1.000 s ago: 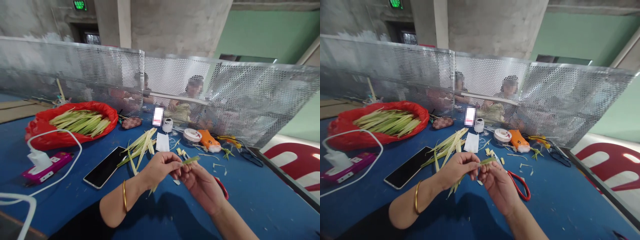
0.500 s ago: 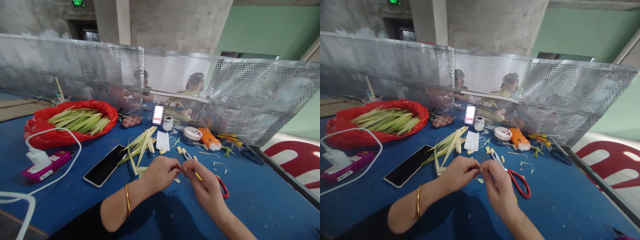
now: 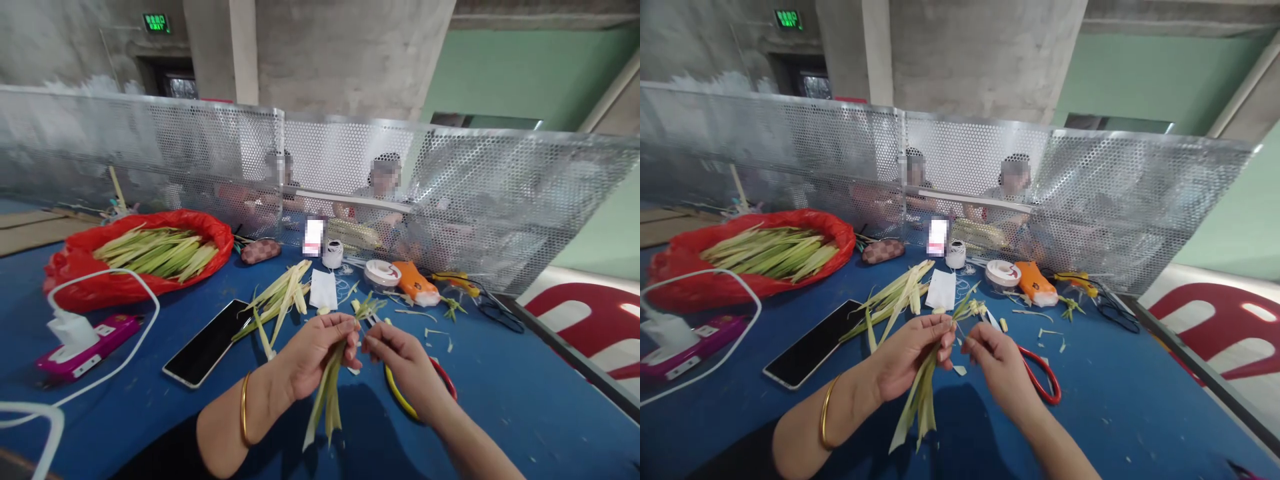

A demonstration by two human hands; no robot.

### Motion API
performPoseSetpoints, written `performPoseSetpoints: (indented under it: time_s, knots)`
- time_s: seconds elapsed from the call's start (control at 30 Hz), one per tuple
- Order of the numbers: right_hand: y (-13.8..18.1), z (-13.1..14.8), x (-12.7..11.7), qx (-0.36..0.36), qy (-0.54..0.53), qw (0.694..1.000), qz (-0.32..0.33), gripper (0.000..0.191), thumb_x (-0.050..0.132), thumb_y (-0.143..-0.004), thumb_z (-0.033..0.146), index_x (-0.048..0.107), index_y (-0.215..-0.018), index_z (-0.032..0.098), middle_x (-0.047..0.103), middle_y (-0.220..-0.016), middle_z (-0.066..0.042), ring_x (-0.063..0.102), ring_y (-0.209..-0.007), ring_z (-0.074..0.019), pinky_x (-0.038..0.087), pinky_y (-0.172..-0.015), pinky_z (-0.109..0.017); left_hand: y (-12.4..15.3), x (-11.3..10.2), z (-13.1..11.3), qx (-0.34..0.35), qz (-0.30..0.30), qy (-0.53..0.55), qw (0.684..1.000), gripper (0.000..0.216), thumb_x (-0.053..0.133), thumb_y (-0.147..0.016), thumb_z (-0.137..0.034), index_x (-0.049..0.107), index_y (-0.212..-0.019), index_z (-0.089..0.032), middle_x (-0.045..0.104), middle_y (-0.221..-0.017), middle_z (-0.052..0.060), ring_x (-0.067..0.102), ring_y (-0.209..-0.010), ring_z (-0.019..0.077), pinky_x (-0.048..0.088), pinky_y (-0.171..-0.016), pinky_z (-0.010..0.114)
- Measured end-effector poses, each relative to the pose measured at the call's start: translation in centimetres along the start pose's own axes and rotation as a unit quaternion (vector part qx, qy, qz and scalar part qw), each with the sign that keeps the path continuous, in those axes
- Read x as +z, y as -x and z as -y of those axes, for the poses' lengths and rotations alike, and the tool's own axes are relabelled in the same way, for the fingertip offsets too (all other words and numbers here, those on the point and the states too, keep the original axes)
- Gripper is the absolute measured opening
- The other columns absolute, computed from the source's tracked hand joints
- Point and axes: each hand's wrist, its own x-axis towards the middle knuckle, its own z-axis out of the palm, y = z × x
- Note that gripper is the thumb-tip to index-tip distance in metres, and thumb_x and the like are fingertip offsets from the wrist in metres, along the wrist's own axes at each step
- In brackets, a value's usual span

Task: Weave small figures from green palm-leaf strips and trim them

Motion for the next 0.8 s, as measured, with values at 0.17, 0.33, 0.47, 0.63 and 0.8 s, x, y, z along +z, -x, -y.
performPoseSetpoints:
  time_s: [0.17, 0.33, 0.47, 0.63, 0.8]
  knots:
    - [1.2, 0.9, 0.8, -0.163, 0.117, 0.978, -0.049, 0.017, 0.049, -0.091, 0.024, 0.054, -0.075, 0.020, 0.060, -0.093, -0.008, 0.055, -0.087, -0.0198, 0.043, -0.076, -0.030, -0.6, -0.4, 0.6, -0.022, -0.056, 0.053, 0.997, 0.002, 0.061, -0.078, -0.012, 0.061, -0.077, -0.011, 0.051, -0.059, -0.003, 0.048, -0.048, 0.0055, 0.051, -0.054, 0.021]
    - [0.9, 0.4, 1.2, -0.114, -0.043, 0.992, -0.013, 0.019, 0.046, -0.094, 0.025, 0.058, -0.080, 0.020, 0.062, -0.084, -0.005, 0.056, -0.078, -0.0167, 0.046, -0.070, -0.027, -1.0, -0.4, 1.8, -0.050, -0.042, 0.001, 0.998, 0.008, 0.065, -0.074, -0.016, 0.061, -0.070, -0.011, 0.054, -0.060, -0.001, 0.046, -0.048, 0.0051, 0.049, -0.052, 0.019]
    - [0.7, 0.1, 1.3, -0.092, -0.049, 0.995, 0.000, 0.020, 0.046, -0.094, 0.026, 0.053, -0.076, 0.021, 0.057, -0.076, -0.002, 0.053, -0.074, -0.0150, 0.044, -0.070, -0.026, -0.9, -0.1, 2.2, -0.051, -0.069, -0.023, 0.996, 0.007, 0.064, -0.069, -0.012, 0.059, -0.065, -0.011, 0.054, -0.062, -0.001, 0.044, -0.047, 0.0045, 0.048, -0.053, 0.020]
    - [1.3, 0.4, 1.4, -0.146, 0.054, 0.988, 0.025, 0.019, 0.041, -0.095, 0.023, 0.049, -0.077, 0.021, 0.054, -0.078, -0.002, 0.050, -0.072, -0.0148, 0.042, -0.069, -0.027, -0.7, 0.1, 2.7, -0.044, -0.120, -0.044, 0.991, 0.009, 0.067, -0.068, -0.016, 0.058, -0.068, -0.013, 0.052, -0.057, -0.003, 0.042, -0.047, 0.0061, 0.043, -0.049, 0.020]
    - [1.0, 0.0, 1.6, -0.096, 0.053, 0.994, 0.027, 0.022, 0.041, -0.095, 0.027, 0.049, -0.076, 0.020, 0.055, -0.074, -0.001, 0.051, -0.069, -0.0146, 0.042, -0.065, -0.027, -0.7, -0.1, 3.2, -0.069, -0.135, -0.060, 0.987, 0.007, 0.064, -0.069, -0.015, 0.057, -0.066, -0.014, 0.050, -0.056, -0.004, 0.043, -0.049, 0.0069, 0.040, -0.049, 0.019]
